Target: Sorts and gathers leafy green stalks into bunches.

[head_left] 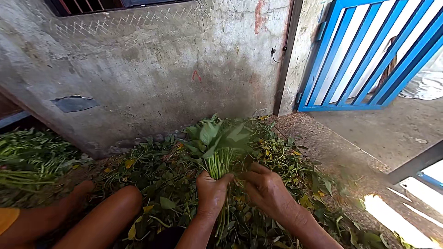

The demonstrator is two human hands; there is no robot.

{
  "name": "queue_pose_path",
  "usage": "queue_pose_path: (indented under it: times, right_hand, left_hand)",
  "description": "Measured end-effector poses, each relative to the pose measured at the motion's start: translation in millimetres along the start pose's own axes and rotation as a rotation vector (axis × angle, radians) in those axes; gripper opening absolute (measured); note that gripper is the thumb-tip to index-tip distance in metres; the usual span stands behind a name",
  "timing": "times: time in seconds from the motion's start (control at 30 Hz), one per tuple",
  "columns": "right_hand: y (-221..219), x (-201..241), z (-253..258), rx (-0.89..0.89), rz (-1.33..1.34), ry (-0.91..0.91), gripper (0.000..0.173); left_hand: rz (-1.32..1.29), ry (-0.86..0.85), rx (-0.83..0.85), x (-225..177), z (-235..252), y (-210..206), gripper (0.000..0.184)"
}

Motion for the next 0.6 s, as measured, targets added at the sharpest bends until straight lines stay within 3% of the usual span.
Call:
queue_pose_path:
  times: [0.07,0.13,0.23,0.33,0.4,0.5,0.6]
  right_hand:
    - [-2,-19,-10,0.202,-0.192,-0.224,0.024]
    - [-16,-40,-23,0.446,-0.208,-0.45,0.034]
    - [-41,-40,-29,0.392,0.265,-0.37,0.051]
    - [-69,-25,-27,0.443,0.745,-0.336,0.041]
    - [-75,-22,-27,0.433,0.79,-0.312,0.033]
    - [-79,-31,-33,0.449,0.729,-0.283,0.038]
    - [-108,-72,-60,0.507,0.588,-0.337,0.044]
  left_hand:
    - [-0.105,0.08,-0.046,1,2,7,0.039]
    - [-0.189,0.166,-0.071,5,4,13,0.039]
    - [-0.237,0.242,-0.053,10,2,8,0.043]
    - [-0.226,0.272,-0.014,11,-4,3,0.041]
    - [-0.224,0.268,-0.042,5,-3,9,0.038]
    - [-0.246,0.233,-0.186,-6,7,35,0.037]
    - [-0.264,0.21,-0.318,-8,17,60,0.039]
Point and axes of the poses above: each hand's wrist, its own z-axis towards the middle knuckle, its own y-axis out of the back of the hand, x = y × z, the point moved 8 cm from there along z, towards the middle knuckle, and after that the axes turned 9 degrees about z, right-handed, at the moved point
